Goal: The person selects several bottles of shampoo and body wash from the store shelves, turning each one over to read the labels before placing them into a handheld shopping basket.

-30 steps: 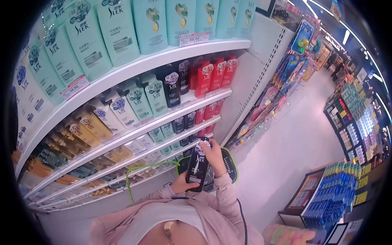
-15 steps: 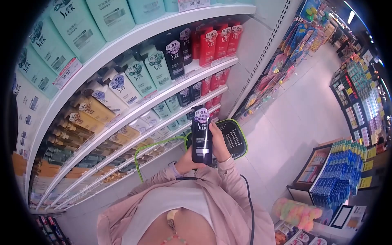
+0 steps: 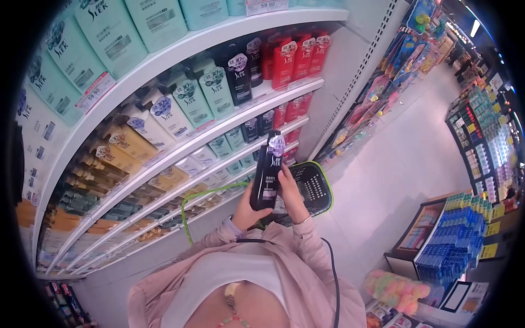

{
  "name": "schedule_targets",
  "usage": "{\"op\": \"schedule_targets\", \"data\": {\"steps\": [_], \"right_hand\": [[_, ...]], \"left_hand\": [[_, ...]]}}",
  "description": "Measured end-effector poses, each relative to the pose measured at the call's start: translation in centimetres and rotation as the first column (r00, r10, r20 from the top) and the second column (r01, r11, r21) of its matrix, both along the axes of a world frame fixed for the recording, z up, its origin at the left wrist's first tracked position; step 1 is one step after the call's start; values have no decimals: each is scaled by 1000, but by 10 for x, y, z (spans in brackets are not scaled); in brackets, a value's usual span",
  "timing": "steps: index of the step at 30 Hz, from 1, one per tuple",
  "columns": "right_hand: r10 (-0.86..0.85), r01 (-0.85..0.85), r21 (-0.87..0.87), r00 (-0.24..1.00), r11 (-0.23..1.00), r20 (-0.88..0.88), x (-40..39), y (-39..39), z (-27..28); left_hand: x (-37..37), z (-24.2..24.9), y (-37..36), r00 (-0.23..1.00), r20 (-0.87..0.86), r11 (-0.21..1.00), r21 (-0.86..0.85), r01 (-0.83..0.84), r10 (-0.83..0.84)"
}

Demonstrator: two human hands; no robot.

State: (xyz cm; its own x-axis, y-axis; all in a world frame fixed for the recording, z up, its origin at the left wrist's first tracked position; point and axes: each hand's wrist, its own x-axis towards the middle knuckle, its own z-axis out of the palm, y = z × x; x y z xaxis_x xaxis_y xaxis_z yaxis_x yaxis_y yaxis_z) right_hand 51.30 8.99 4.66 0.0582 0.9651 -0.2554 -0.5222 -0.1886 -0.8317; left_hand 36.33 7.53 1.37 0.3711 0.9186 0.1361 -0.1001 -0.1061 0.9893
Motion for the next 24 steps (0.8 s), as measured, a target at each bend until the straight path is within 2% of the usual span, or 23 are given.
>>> {"op": "schedule_targets", "data": {"steps": [1,2,3,5,6,7,8,12,14,15,16,18,20,21,22,23,24], "right_hand": [[44,-46,16,996,999,78,-4,-3,5],[74,-85,68,985,994,158,-8,-7,11],[97,-128,114,966,985,240,-13,-9,16],[50,-105,225,971,969,234,-25,-9,7],[-8,-47,243,975,969,220,-32,-7,9],[-65,10,258,977,966,204,-37,-6,12],[-52,7,263,986,965,161,-36,-4,16],[-74,98,174,987,980,-141,-28,-4,12],[-62,85,61,949,995,-310,-19,0,10],[-7,37,69,920,997,-393,-17,2,18],[4,38,99,920,994,-392,-17,3,26],[9,44,127,922,991,-387,-15,4,39],[103,-18,177,869,984,-484,-14,3,41],[57,22,152,868,988,-493,-15,5,38],[71,15,179,884,984,-463,-13,6,32],[85,8,208,898,978,-433,-12,9,27],[79,13,205,897,979,-435,-10,9,24]], "left_hand": [[-1,12,5,996,-68,998,19,-58,59],[-1,19,12,981,-133,982,144,-119,138],[-2,33,12,968,-189,984,95,-151,167],[1,44,16,957,-209,978,98,-186,203],[3,46,18,956,-212,978,93,-185,201],[4,47,18,913,-287,934,295,-203,289],[4,49,18,858,-339,853,486,-190,385],[6,73,14,826,-398,763,644,-57,398],[7,80,11,845,-398,766,643,-21,357],[8,81,11,854,-393,761,649,-7,342],[10,80,12,856,-389,760,650,-8,341],[11,77,15,928,-289,915,388,-111,236],[11,72,22,937,-257,900,422,-110,235],[11,69,25,945,-227,882,457,-112,237],[13,67,26,992,-87,944,325,-61,95],[15,66,24,992,-90,945,322,-57,90],[16,66,22,998,69,989,146,-16,6]]}}
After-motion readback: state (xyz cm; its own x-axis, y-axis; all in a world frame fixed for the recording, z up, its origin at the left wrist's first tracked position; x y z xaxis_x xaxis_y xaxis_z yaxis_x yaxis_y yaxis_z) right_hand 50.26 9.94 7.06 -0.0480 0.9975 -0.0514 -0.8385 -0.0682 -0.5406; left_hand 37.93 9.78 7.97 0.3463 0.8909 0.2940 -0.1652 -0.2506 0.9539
